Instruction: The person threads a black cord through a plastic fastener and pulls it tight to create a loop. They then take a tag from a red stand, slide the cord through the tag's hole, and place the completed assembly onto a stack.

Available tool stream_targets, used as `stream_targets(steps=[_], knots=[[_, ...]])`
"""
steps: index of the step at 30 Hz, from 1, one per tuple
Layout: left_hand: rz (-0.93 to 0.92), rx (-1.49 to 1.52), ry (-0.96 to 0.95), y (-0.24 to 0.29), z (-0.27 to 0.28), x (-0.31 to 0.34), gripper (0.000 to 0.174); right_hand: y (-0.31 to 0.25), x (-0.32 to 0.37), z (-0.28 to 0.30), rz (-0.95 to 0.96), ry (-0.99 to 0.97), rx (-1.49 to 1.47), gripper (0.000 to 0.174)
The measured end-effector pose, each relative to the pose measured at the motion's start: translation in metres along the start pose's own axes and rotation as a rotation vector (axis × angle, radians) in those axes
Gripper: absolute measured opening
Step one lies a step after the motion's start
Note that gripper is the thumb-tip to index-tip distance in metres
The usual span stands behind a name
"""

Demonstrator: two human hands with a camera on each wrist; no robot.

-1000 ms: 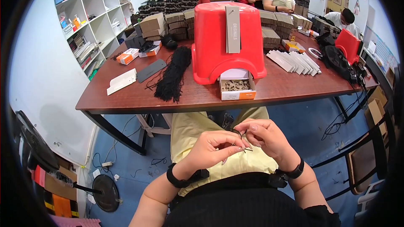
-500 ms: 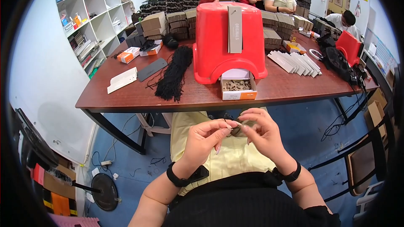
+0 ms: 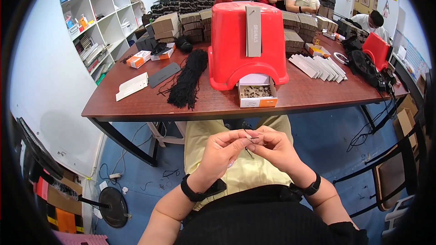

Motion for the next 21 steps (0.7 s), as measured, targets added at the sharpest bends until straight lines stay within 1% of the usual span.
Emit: stream_targets(steps=[2, 4, 8, 10, 11, 13, 14, 16, 17, 19, 21], knots=[[-0.002, 0.022, 0.021, 0.002, 0.000, -0.001, 0.013, 0.000, 0.003, 0.002, 0.013, -0.008, 0.033, 0.008], [-0.043, 0.090, 0.063, 0.004, 0.002, -0.002, 0.012, -0.001, 0.006, 0.002, 0.005, -0.024, 0.139, 0.007], [-0.027, 0.066, 0.096, 0.004, 0.003, -0.001, 0.011, -0.002, 0.011, 0.004, 0.018, -0.038, 0.171, 0.008], [-0.052, 0.004, 0.094, 0.005, 0.002, 0.001, 0.010, -0.006, 0.011, 0.003, -0.027, -0.138, 0.257, 0.010], [-0.052, 0.003, 0.094, 0.005, 0.002, 0.002, 0.010, -0.006, 0.008, 0.005, -0.026, -0.137, 0.256, 0.010], [-0.016, -0.073, 0.034, 0.003, -0.001, 0.004, 0.010, -0.011, 0.000, 0.015, 0.117, 0.033, 0.200, 0.013], [-0.015, -0.073, 0.033, 0.004, -0.001, 0.004, 0.010, -0.017, -0.002, 0.017, 0.063, 0.040, 0.110, 0.014], [0.021, -0.169, -0.067, 0.004, -0.005, 0.004, 0.012, -0.033, -0.006, 0.014, -0.044, 0.019, -0.067, 0.014], [0.022, -0.170, -0.068, 0.004, -0.005, 0.005, 0.012, -0.033, -0.007, 0.012, -0.043, 0.021, -0.068, 0.014], [0.053, -0.172, -0.061, 0.004, -0.006, 0.005, 0.011, -0.035, -0.009, 0.006, -0.002, -0.026, -0.218, 0.013], [0.053, -0.177, -0.071, 0.002, -0.005, 0.005, 0.011, -0.030, -0.010, 0.008, 0.026, -0.023, -0.226, 0.013]])
Point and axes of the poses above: each hand's wrist, its own x-axis away from the middle knuckle, its own z-axis out of the back of the hand, y = z × x, the point moved 3 cm from there along -x, towards the middle knuckle, and after that the axes turned 4 degrees about -x, right-handed, at the moved point
